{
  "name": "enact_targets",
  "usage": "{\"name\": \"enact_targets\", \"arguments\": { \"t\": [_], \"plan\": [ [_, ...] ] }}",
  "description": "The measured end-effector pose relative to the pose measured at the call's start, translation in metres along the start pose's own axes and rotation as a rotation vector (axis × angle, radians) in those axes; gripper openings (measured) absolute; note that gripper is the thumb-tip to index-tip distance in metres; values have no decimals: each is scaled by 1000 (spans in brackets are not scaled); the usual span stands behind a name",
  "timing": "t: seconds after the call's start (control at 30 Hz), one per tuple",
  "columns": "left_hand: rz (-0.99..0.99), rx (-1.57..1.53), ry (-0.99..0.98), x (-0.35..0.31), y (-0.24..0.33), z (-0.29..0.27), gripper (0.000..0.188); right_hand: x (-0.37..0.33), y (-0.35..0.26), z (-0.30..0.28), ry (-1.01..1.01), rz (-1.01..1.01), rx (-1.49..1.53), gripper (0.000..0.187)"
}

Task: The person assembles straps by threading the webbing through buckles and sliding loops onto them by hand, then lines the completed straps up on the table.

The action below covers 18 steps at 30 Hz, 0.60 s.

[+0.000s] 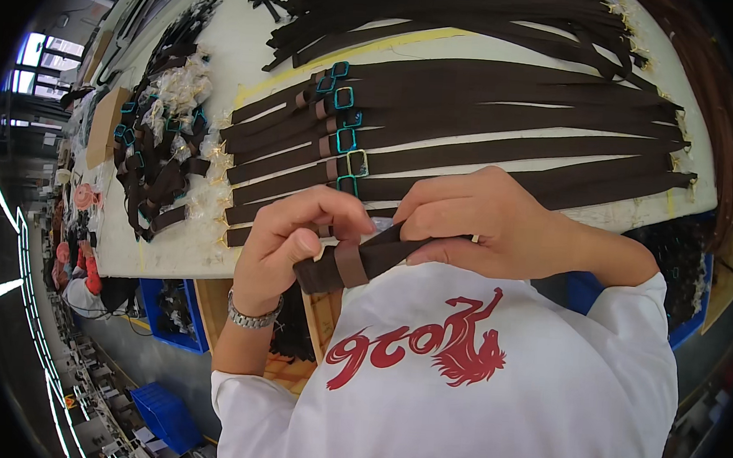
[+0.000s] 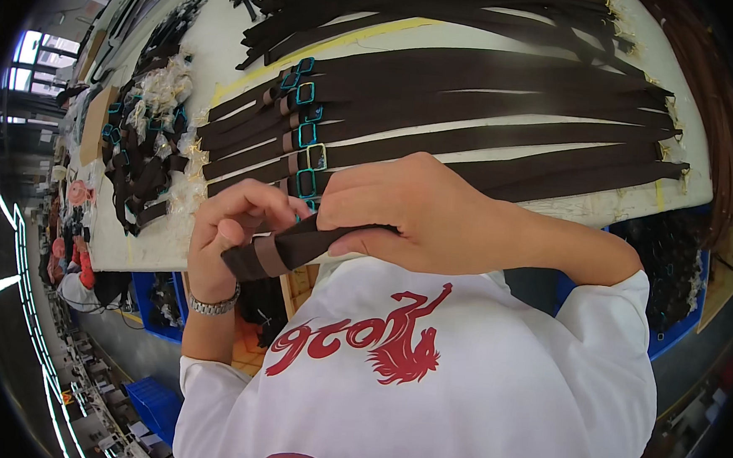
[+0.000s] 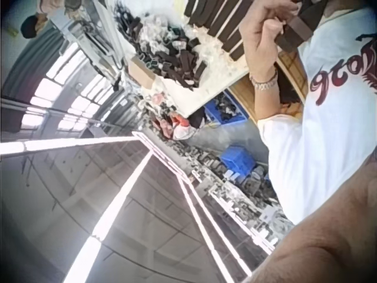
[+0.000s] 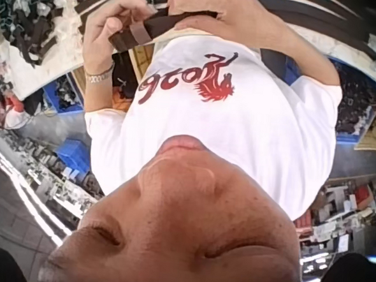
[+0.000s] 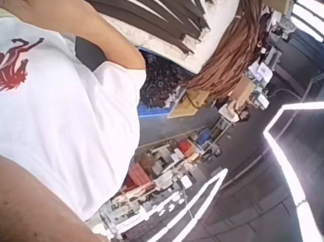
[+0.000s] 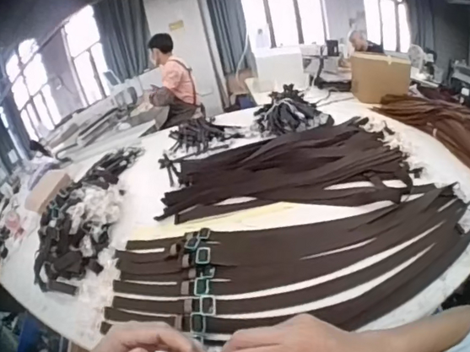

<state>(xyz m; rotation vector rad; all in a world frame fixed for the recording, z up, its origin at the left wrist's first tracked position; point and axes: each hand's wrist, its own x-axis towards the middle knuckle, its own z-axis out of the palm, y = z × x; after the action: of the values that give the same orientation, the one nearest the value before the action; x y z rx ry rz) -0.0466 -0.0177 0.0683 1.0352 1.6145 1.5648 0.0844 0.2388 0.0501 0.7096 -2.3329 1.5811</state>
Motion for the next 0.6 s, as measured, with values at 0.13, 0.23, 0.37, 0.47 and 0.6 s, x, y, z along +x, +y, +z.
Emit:
{"name": "enact_targets", "arguments": {
  "t": [0.13,0.23,0.37,0.47,0.6],
  "plan": [
    [34,-78,-242,7,-2,-26,47,7,-1,-11,-143,24,-23,21],
    [-113,14,-320,5,8,-32,46,11,4,-15,-175,27,-36,22],
    [-200,-99,-222,-11,6,-36,45,13,13,-11,-209,-8,8,20],
    [-201,-88,-186,-23,4,-54,44,16,12,-21,-348,-62,155,19],
    [-73,7,-96,-41,-2,-82,35,15,21,-42,-529,-19,481,26]
  ]
}}
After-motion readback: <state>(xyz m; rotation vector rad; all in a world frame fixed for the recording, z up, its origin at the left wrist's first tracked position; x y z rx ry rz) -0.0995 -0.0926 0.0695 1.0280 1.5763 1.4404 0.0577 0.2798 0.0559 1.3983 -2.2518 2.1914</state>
